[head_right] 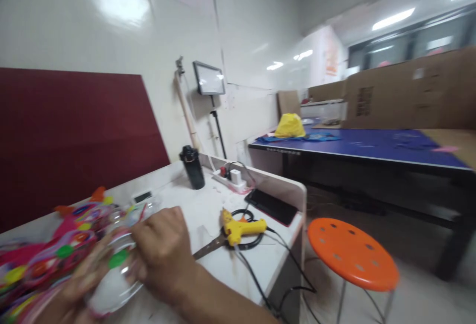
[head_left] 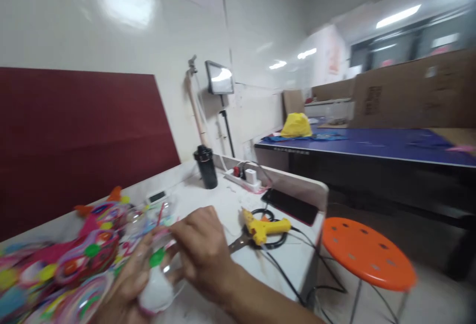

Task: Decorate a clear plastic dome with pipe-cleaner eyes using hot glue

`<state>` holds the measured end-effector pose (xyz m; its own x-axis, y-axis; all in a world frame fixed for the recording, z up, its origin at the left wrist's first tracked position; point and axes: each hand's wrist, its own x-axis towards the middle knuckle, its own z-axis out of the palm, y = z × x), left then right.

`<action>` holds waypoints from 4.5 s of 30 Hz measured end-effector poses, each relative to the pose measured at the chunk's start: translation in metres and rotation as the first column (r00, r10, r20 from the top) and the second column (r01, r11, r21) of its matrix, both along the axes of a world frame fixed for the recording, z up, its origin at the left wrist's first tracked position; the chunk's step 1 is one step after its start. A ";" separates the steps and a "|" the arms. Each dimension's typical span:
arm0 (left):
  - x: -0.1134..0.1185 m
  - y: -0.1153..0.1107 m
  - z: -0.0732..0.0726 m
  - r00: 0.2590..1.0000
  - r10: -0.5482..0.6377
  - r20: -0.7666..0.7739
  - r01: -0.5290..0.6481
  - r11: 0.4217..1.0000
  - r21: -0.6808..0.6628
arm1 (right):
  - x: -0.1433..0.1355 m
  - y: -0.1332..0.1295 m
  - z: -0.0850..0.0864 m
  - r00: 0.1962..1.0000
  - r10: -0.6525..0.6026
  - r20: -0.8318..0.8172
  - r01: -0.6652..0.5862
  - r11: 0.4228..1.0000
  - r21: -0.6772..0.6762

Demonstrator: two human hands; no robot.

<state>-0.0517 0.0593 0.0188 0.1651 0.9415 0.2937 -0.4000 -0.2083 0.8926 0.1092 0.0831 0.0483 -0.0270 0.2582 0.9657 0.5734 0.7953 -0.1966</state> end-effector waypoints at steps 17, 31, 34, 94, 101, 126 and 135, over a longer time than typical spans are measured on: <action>0.014 0.001 0.017 0.967 -0.185 0.176 0.213 0.964 -0.158 | -0.002 0.014 -0.021 0.990 0.141 -0.027 -0.140 0.990 0.033; 0.005 0.006 0.016 0.991 -0.134 0.020 0.136 0.978 -0.160 | -0.006 0.010 -0.030 0.959 0.248 -0.139 -0.263 0.960 -0.101; 0.002 0.007 0.016 0.991 -0.131 -0.017 0.127 0.980 -0.153 | -0.007 0.011 -0.031 0.953 0.245 -0.179 -0.269 0.955 -0.126; -0.022 0.019 0.009 0.272 0.663 -0.697 0.406 0.578 0.708 | -0.012 0.011 -0.041 0.079 -0.082 -0.994 -0.965 -0.256 -0.055; -0.025 0.020 0.001 0.358 0.648 -0.672 0.364 0.567 0.740 | -0.012 0.013 -0.038 0.079 -0.073 -0.994 -0.968 -0.245 -0.059; -0.026 0.022 0.005 0.445 0.569 -0.692 0.312 0.625 0.715 | -0.016 0.012 -0.038 0.047 -0.153 -0.987 -0.974 -0.225 -0.012; -0.031 0.030 -0.001 0.412 0.637 -0.652 0.306 0.577 0.757 | -0.020 0.013 -0.033 -0.010 -0.189 -0.982 -0.966 -0.253 0.058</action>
<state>-0.0831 0.0889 0.0181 0.6078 0.4988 0.6179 0.5382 -0.8309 0.1413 0.0892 0.0963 0.0153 -0.4994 0.8562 -0.1323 -0.7229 -0.4960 -0.4811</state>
